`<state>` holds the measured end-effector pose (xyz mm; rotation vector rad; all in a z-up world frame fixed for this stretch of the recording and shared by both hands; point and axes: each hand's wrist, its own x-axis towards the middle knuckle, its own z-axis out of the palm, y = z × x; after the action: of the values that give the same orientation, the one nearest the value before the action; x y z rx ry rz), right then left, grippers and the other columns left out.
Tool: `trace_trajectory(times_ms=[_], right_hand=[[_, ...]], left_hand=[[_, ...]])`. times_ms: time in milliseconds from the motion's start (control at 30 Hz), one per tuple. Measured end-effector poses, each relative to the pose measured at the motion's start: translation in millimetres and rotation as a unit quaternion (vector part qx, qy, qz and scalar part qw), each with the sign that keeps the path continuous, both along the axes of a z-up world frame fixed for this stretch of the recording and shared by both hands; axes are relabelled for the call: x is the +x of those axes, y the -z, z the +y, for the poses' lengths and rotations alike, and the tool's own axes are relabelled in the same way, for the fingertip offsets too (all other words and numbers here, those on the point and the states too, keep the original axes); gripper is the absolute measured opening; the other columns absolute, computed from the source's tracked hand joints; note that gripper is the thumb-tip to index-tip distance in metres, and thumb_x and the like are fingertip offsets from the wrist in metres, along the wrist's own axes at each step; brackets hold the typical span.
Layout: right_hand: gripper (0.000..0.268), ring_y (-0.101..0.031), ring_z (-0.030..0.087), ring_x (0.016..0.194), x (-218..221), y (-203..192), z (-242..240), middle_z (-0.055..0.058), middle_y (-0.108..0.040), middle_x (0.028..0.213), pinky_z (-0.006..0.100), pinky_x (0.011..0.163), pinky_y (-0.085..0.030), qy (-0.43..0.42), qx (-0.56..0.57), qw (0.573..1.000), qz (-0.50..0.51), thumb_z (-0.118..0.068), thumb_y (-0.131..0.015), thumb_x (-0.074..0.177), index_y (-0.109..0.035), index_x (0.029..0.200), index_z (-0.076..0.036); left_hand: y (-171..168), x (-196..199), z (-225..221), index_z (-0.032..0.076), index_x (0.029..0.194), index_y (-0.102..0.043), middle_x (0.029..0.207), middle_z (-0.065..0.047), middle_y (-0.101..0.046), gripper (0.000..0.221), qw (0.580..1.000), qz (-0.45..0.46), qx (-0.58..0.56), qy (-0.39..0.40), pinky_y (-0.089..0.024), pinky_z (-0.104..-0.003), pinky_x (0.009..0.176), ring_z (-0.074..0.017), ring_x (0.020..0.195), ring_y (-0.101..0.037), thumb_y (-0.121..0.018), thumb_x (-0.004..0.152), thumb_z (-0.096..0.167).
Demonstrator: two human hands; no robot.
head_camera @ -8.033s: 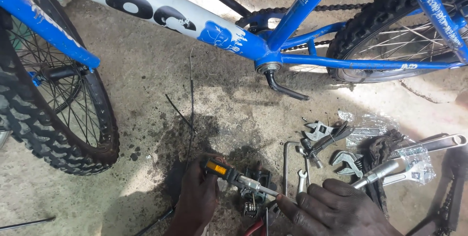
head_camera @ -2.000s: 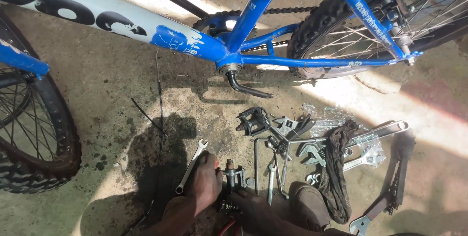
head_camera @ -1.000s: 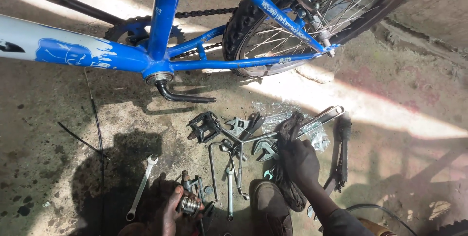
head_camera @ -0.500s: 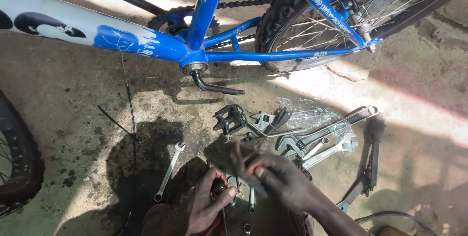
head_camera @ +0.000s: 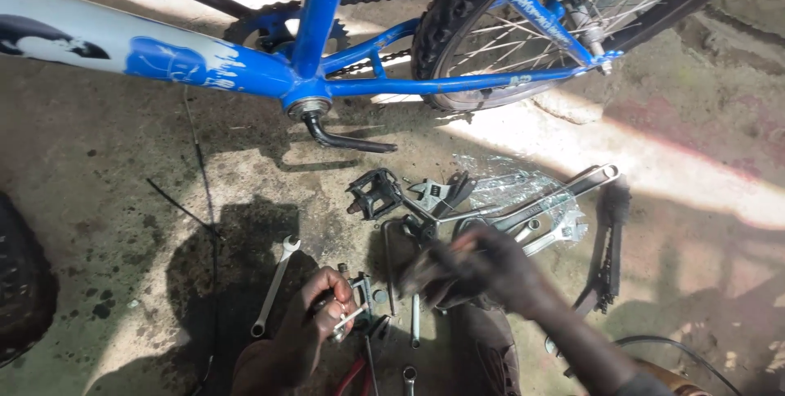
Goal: Disassembling and inspecting a bicycle pedal using various hand tools on the floor.
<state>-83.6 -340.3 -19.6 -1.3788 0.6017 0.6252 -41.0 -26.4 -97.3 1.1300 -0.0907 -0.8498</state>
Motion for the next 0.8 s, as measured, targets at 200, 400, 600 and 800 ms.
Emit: trace_trajectory(times_ms=[200,400,600,800], right_hand=[[0.025,-0.074,0.026,0.093,-6,-10,-59,0.003,-0.075,0.109,0.04,0.082,-0.057,-0.123,-0.53,0.836,-0.077,-0.023,-0.062,0.093,-0.076,0.111,-0.013],[0.057,-0.059,0.027,0.134,0,-37,58,-0.001,-0.055,0.15,0.049,0.111,-0.056,-0.226,-0.346,0.91,0.022,-0.042,-0.077,0.083,-0.063,0.133,-0.018],[0.061,-0.07,0.018,0.105,-9,-22,92,0.008,-0.072,0.122,0.036,0.089,-0.057,-0.077,-0.047,0.983,-0.162,-0.052,-0.047,0.097,-0.056,0.139,-0.008],[0.054,-0.066,0.03,0.129,-23,7,67,0.01,-0.075,0.13,0.057,0.116,-0.044,0.075,-0.062,0.995,-0.024,-0.046,-0.055,0.086,-0.074,0.126,-0.015]], left_hand=[[22,-2,10,0.005,0.099,-0.05,0.08,-0.009,-0.053,0.034,0.986,0.142,-0.086,-0.026,-0.046,-0.036,0.049,-0.0234,0.067,-0.058,-0.073,0.089,0.027],[58,-52,-28,0.007,0.124,-0.045,0.113,-0.016,-0.053,0.05,0.965,0.14,-0.177,-0.131,-0.065,-0.052,0.071,-0.0326,0.091,-0.068,-0.064,0.097,0.044],[-27,-51,-40,0.009,0.145,-0.034,0.105,-0.01,-0.051,0.057,0.993,0.097,0.033,-0.065,-0.034,-0.033,0.077,-0.0149,0.086,-0.041,-0.045,0.101,0.043],[-32,-31,-39,0.006,0.146,-0.041,0.139,-0.022,-0.038,0.065,0.951,-0.254,0.15,0.096,-0.057,-0.058,0.097,-0.0392,0.127,-0.053,-0.052,0.098,0.048]])
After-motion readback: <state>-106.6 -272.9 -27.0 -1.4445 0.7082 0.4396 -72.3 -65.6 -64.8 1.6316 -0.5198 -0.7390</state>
